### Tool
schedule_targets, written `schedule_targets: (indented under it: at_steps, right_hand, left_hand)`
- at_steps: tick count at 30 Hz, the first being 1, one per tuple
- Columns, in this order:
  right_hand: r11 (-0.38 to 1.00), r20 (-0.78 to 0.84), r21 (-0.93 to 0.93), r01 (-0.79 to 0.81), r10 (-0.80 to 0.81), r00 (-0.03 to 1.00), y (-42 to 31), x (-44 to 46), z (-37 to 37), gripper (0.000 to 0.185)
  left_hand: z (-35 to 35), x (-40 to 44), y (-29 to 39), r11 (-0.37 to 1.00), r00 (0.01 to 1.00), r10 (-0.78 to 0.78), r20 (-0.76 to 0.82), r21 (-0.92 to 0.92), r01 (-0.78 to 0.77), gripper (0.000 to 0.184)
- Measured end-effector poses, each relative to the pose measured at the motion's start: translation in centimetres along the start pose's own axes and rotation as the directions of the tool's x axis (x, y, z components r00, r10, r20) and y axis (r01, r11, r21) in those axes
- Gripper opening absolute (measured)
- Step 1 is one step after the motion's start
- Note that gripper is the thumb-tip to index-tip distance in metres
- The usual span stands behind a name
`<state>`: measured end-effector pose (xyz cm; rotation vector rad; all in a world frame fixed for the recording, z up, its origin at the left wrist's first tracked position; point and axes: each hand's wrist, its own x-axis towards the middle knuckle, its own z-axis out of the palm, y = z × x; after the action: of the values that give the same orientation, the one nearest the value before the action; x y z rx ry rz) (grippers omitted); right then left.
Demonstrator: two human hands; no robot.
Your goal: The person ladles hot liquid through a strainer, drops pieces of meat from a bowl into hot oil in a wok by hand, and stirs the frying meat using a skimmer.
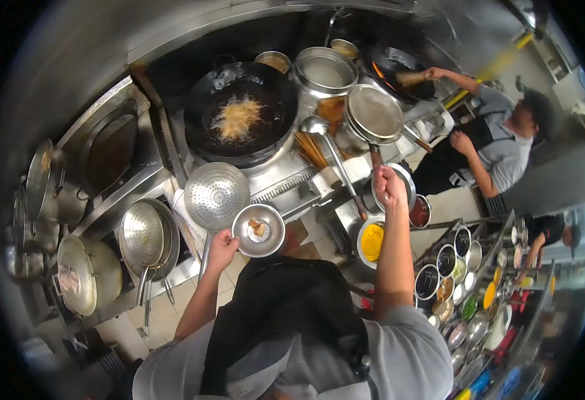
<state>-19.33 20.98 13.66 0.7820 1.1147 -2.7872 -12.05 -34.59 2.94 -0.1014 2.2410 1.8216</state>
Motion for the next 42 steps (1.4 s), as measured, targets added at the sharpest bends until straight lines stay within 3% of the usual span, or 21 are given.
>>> schedule_targets:
  at_steps: [1, 3, 6, 9, 10, 11, 12, 13, 15, 18, 20, 21, 23, 28, 31, 34, 35, 36, 39, 42]
  right_hand:
    - [0.995, -0.091, -0.07, 0.067, -0.073, 0.993, 0.4, -0.9, 1.3, 0.008]
    - [0.935, 0.021, -0.304, 0.183, -0.185, 0.982, 1.2, -3.7, 4.6, 0.008]
    - [0.855, 0.003, -0.491, 0.168, -0.191, 0.982, 2.1, -5.1, 10.9, 0.004]
    - [0.664, 0.088, -0.725, 0.182, -0.173, 0.981, 3.8, -0.7, 13.4, 0.022]
    - [0.564, 0.115, -0.793, 0.23, -0.232, 0.966, 5.1, 2.1, 13.5, 0.024]
    - [0.355, 0.167, -0.889, 0.289, -0.335, 0.927, 6.7, 5.3, 13.4, 0.028]
    - [-0.015, 0.415, -0.886, 0.464, -0.473, 0.777, 8.7, 10.4, 11.5, 0.028]
    - [-0.089, 0.391, -0.915, 0.394, -0.439, 0.809, 9.0, 10.3, 14.1, 0.024]
    - [-0.072, 0.329, -0.944, 0.323, -0.304, 0.894, 9.1, 10.3, 17.6, 0.021]
    - [0.049, 0.371, -0.919, 0.392, -0.229, 0.9, 10.9, 12.6, 17.0, 0.016]
    - [0.45, 0.207, -0.874, 0.182, 0.007, 0.978, 11.1, 12.9, 16.8, 0.012]
    - [0.451, 0.214, -0.874, 0.181, 0.022, 0.977, 10.9, 13.1, 16.6, 0.012]
    - [0.61, 0.184, -0.791, 0.04, 0.175, 0.967, 9.8, 13.0, 16.9, 0.008]
    - [0.633, 0.208, -0.774, 0.006, 0.246, 0.947, 7.6, 12.2, 16.7, 0.008]
    - [0.621, 0.283, -0.776, 0.108, 0.19, 0.94, 7.3, 11.6, 16.0, 0.009]
    - [0.52, 0.313, -0.829, 0.207, 0.124, 0.942, 7.2, 11.6, 15.1, 0.015]
    - [0.295, 0.437, -0.847, 0.442, -0.085, 0.895, 7.6, 12.3, 14.7, 0.019]
    - [0.012, 0.579, -0.801, 0.599, -0.242, 0.779, 8.0, 13.1, 14.1, 0.025]
    - [-0.122, 0.624, -0.776, 0.619, -0.296, 0.724, 8.6, 12.8, 14.7, 0.031]
    - [-0.094, 0.57, -0.815, 0.572, -0.311, 0.761, 7.9, 10.7, 16.4, 0.028]
  left_hand:
    - [-0.2, 0.3, -0.6, 1.0, 1.0, -0.006, -0.02, -0.002, 0.006, 0.029]
    - [-0.2, 0.7, -2.2, 0.999, 0.998, -0.023, -0.052, -0.041, 0.021, 0.027]
    - [-0.1, 0.4, -0.7, 0.999, 0.995, -0.017, -0.094, -0.034, 0.014, 0.026]
    - [1.2, 1.0, -1.2, 0.996, 0.993, -0.042, -0.114, -0.087, 0.032, 0.025]
    - [1.7, 1.0, 0.3, 0.996, 0.991, -0.043, -0.124, -0.082, 0.033, 0.025]
    - [2.2, 0.8, 3.0, 0.998, 0.991, -0.051, -0.128, -0.039, 0.047, 0.025]
    - [2.7, 0.6, 4.7, 0.998, 0.989, -0.059, -0.135, 0.004, 0.06, 0.025]
    - [3.3, 0.8, 4.0, 0.998, 0.986, -0.054, -0.155, 0.007, 0.056, 0.025]
    - [4.4, 1.1, 1.7, 0.996, 0.975, -0.073, -0.21, -0.06, 0.062, 0.017]
    - [6.2, 0.0, 3.5, 0.992, 0.953, -0.12, -0.277, -0.058, 0.108, 0.017]
    - [7.9, -0.7, 2.9, 0.988, 0.933, -0.132, -0.335, -0.123, 0.096, 0.019]
    - [8.7, -0.9, 2.6, 0.981, 0.917, -0.13, -0.376, -0.182, 0.065, 0.022]
    - [10.0, -1.6, 3.1, 0.978, 0.9, -0.152, -0.409, -0.191, 0.079, 0.022]
    - [12.3, -2.6, 3.3, 0.958, 0.862, -0.186, -0.471, -0.282, 0.053, 0.02]
    - [12.2, -2.3, 3.2, 0.944, 0.871, -0.206, -0.446, -0.326, 0.057, 0.02]
    - [11.4, -1.8, 4.1, 0.965, 0.883, -0.168, -0.439, -0.258, 0.056, 0.021]
    - [10.5, -1.5, 4.5, 0.966, 0.888, -0.155, -0.432, -0.253, 0.046, 0.021]
    - [9.9, -1.2, 4.9, 0.97, 0.894, -0.137, -0.426, -0.241, 0.034, 0.02]
    - [8.0, -0.8, 5.3, 0.97, 0.898, -0.108, -0.428, -0.244, 0.0, 0.017]
    - [6.2, -0.9, 4.6, 0.961, 0.885, -0.11, -0.452, -0.276, -0.021, 0.013]
